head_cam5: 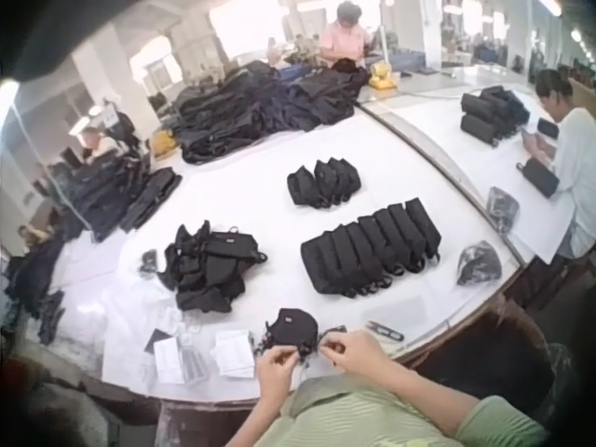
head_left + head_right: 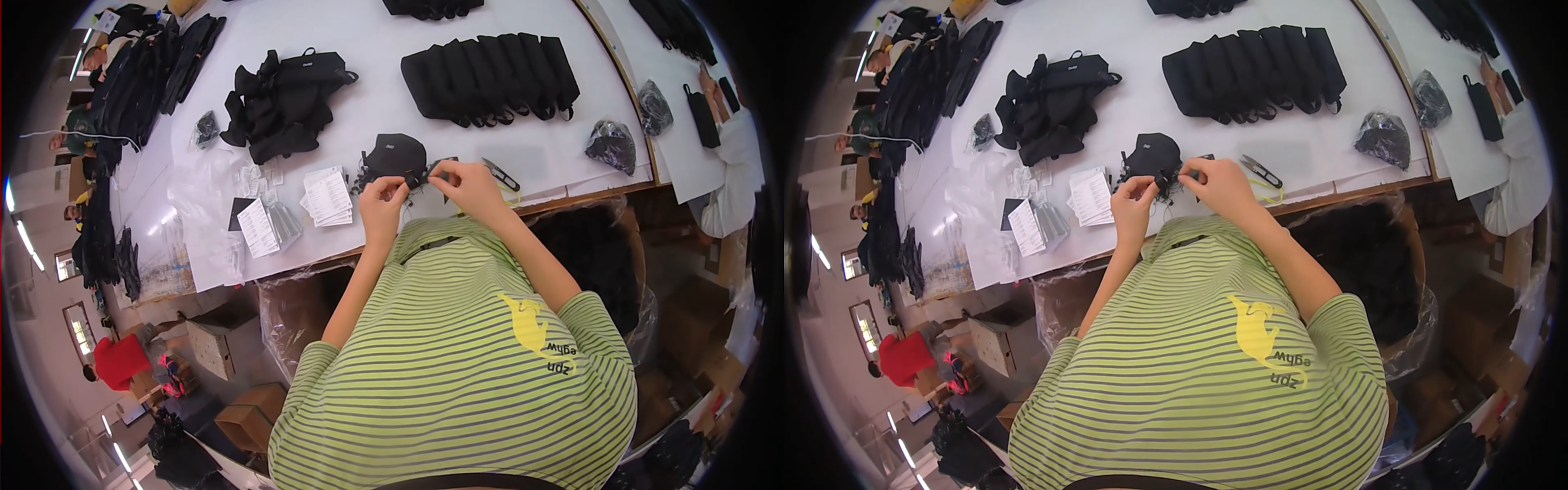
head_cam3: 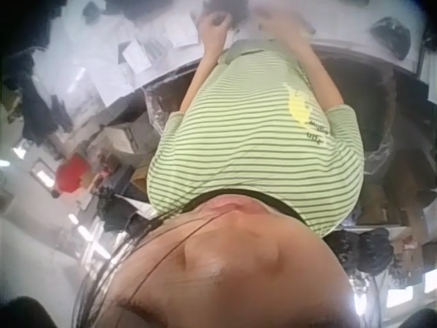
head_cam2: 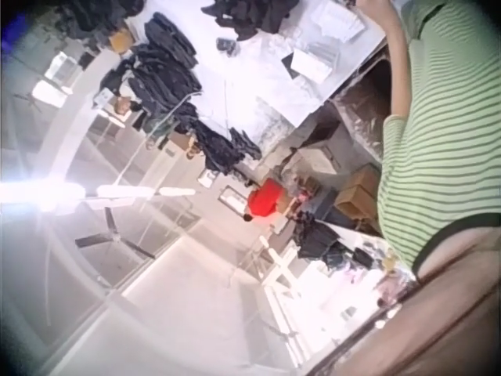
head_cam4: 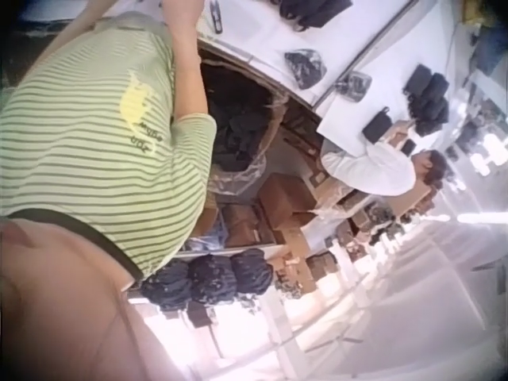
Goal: The worker is assembling and inspecting black fabric pouches, inserting components and snipping loose threads in a factory setting.
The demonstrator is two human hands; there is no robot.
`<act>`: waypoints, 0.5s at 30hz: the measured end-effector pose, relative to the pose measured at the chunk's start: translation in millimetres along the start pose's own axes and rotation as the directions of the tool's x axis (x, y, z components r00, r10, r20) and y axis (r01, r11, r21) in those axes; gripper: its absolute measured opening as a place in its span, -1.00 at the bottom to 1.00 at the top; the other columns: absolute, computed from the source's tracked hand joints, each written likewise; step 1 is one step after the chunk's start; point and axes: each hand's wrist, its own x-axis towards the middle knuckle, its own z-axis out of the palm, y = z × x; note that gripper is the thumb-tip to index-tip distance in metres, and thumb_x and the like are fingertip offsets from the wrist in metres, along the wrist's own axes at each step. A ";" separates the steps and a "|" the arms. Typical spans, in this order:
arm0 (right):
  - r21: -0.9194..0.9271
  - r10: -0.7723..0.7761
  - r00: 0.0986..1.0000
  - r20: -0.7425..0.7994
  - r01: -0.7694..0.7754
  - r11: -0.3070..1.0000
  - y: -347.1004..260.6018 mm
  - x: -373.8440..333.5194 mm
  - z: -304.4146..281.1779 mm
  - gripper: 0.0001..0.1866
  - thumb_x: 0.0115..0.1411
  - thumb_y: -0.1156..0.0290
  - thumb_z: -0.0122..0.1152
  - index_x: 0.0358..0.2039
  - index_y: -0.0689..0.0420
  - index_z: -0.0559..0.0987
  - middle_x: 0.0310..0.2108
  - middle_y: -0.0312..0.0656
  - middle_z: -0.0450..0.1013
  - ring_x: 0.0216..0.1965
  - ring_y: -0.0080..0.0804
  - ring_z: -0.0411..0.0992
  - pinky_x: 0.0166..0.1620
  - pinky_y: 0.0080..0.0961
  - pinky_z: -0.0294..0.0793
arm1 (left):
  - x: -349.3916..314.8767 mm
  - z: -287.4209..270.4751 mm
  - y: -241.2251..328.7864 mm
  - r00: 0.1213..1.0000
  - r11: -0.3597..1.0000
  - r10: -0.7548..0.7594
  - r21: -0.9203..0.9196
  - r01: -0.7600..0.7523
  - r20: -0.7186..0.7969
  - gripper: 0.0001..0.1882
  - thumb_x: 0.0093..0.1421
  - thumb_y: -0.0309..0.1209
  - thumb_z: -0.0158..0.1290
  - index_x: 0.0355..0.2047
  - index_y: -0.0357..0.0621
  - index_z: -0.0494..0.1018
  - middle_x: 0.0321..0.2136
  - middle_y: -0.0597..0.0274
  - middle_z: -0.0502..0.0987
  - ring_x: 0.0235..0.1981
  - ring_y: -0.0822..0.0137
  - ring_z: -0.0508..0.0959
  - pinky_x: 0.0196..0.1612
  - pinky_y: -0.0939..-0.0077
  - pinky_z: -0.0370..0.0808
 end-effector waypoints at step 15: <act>0.701 -0.048 0.999 -0.026 0.052 0.712 -4.6 -11.9 -4.7 -0.85 0.11 0.43 0.20 -0.37 0.13 0.40 -0.59 -0.44 0.38 -0.55 -0.75 0.24 -0.43 -0.71 0.23 | -4.2 -25.7 45.4 0.999 0.899 -0.034 -0.437 0.036 0.012 -0.88 0.13 -0.43 0.10 -0.37 -0.23 0.47 -0.48 0.33 0.50 -0.51 0.57 0.38 -0.40 0.68 0.29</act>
